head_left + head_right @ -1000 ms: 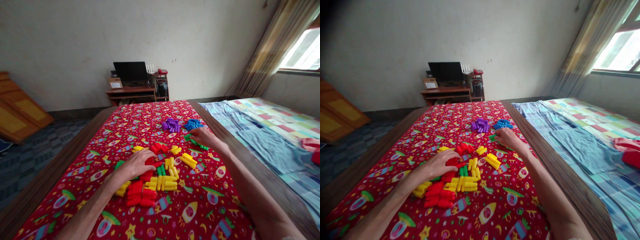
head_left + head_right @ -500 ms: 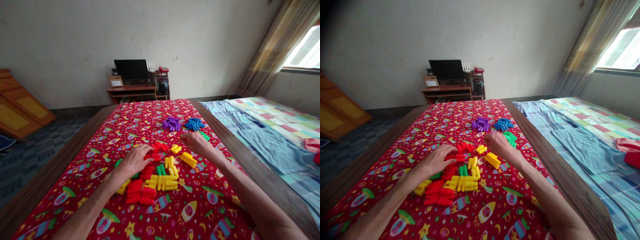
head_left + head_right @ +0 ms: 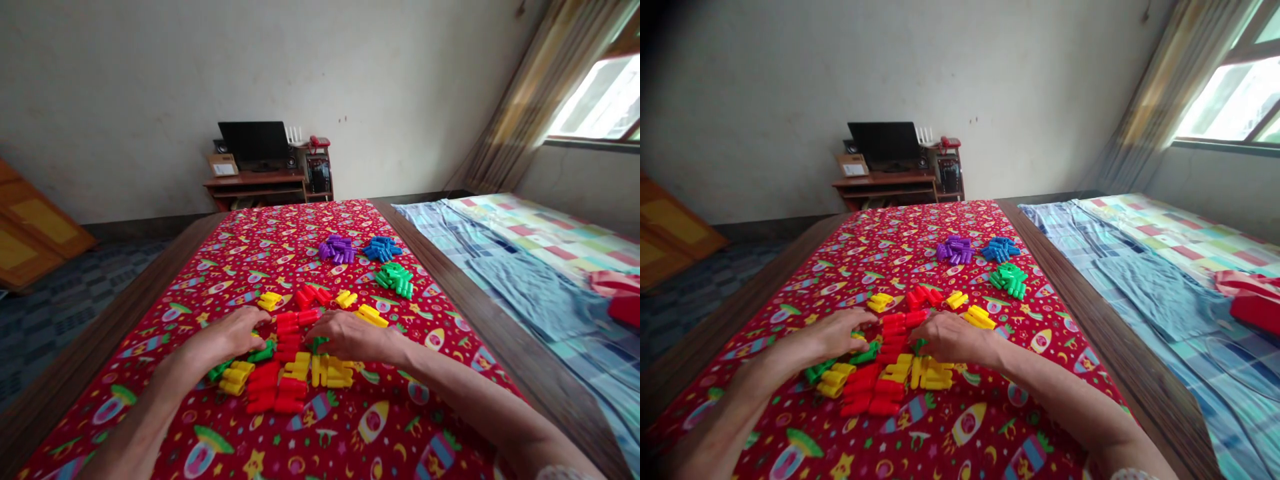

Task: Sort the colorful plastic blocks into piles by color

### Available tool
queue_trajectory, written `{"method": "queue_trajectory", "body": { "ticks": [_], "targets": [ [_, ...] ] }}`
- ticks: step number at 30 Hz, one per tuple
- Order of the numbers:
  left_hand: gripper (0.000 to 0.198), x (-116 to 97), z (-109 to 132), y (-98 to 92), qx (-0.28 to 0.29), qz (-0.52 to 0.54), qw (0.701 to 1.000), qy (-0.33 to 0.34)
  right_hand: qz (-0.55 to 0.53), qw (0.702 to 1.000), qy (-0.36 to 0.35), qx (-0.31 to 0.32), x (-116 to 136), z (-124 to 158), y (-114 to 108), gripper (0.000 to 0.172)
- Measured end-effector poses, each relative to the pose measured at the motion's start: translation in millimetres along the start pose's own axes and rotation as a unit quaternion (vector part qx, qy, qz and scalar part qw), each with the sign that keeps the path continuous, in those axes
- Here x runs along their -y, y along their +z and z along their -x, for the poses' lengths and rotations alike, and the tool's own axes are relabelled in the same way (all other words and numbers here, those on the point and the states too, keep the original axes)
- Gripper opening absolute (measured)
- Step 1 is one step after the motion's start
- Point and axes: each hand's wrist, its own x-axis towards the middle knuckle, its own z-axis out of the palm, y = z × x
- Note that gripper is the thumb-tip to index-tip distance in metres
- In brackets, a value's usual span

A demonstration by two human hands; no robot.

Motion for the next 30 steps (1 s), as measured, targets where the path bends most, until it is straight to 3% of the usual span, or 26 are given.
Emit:
{"method": "queue_trajectory", "body": {
  "ticks": [3, 9, 14, 20, 23, 27, 30],
  "targets": [
    [0.043, -10.0, -1.6, -0.5, 0.030, -0.004, 0.999, -0.011, -0.115, 0.989, 0.095, -0.007, -11.4, -0.3, -11.9, 0.019],
    [0.032, -17.2, -1.1, -17.5, 0.050, 0.069, 0.996, 0.004, -0.228, 0.930, 0.234, -0.168, -60.8, 19.5, -56.0, 0.016],
    [0.026, -7.9, -7.4, -18.8, -0.003, 0.137, 0.991, 0.007, -0.256, 0.873, 0.319, -0.267, -94.5, 49.0, -86.9, 0.025],
    [0.031, -8.4, -12.9, -18.8, -0.101, 0.240, 0.964, -0.057, -0.210, 0.850, 0.364, -0.317, -115.6, 77.9, -104.1, 0.033],
    [0.037, -15.5, -14.7, -21.5, -0.143, 0.323, 0.934, -0.051, -0.177, 0.843, 0.395, -0.319, -133.5, 97.0, -107.0, 0.031],
    [0.042, -29.9, -14.8, -25.0, -0.170, 0.412, 0.895, -0.035, -0.125, 0.855, 0.435, -0.254, -155.3, 116.1, -100.9, 0.026],
    [0.043, -37.3, -14.5, -23.6, -0.171, 0.444, 0.879, -0.023, -0.045, 0.867, 0.448, -0.215, -157.1, 117.1, -95.9, 0.020]
  ]
}}
